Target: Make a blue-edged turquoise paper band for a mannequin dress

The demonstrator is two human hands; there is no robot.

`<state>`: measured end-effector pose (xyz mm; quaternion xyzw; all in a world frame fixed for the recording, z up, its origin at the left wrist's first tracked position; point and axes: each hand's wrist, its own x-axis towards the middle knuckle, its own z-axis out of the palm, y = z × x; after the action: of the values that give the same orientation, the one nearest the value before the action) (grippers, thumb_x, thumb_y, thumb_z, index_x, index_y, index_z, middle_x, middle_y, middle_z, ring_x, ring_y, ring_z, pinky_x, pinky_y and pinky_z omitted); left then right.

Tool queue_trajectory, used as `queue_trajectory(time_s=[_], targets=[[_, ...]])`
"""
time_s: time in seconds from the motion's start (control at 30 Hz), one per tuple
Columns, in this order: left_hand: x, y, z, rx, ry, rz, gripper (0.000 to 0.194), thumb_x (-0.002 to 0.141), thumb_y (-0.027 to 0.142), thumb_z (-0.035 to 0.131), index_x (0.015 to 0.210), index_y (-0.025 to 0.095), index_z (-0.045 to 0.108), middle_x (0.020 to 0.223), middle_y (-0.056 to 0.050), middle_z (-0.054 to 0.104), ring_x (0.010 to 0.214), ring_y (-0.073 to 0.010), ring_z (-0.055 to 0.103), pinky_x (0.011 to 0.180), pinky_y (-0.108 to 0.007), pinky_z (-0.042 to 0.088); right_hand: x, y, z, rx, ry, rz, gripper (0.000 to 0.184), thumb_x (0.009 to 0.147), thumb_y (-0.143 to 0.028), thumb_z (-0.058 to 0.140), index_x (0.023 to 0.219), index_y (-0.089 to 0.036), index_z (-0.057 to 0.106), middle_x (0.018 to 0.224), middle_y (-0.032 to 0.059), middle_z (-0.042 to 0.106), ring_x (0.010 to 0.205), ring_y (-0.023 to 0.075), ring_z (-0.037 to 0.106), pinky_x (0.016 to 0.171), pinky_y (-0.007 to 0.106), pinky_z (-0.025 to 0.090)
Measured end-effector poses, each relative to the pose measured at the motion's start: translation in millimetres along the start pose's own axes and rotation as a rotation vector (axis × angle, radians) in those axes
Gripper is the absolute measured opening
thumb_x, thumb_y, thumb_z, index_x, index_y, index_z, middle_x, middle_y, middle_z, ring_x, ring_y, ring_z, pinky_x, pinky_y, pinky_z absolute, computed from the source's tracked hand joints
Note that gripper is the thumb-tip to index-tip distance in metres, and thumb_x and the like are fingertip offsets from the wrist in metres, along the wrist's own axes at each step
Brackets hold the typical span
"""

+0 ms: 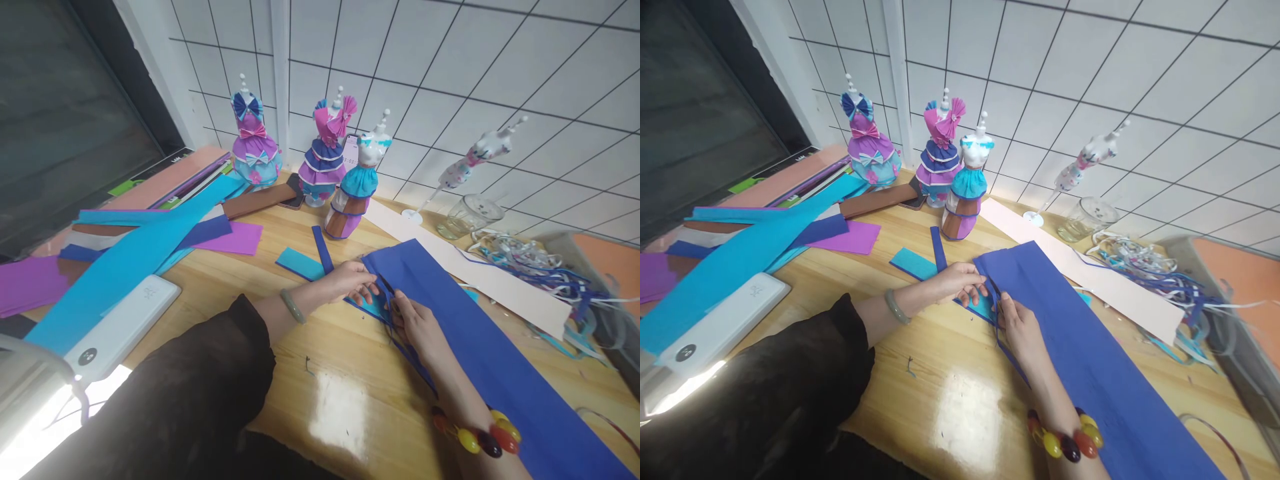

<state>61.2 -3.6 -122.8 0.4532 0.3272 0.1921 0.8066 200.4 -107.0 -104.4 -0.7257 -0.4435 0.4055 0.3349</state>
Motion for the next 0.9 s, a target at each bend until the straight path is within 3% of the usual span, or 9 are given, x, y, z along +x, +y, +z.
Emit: queue_trajectory(time_s=[0.9], targets=[[4.4,-5.6,-4.3,-0.001,-0.028,0.016,0.012,0.088,0.017,0.048,0.077,0.015,0.043,0.068,0.000,0.062,0.046,-0.0089,0.058,0.037,-0.018,0.042,7.7,1.5,1.9,-0.029,0.053,-0.031,0.053,0.074,-0.071,0.043,0.057,-0.021,0.041,0.044,-0.0048,0.034,0.042,0.0091,0.026,0.040,0.025,0.021]])
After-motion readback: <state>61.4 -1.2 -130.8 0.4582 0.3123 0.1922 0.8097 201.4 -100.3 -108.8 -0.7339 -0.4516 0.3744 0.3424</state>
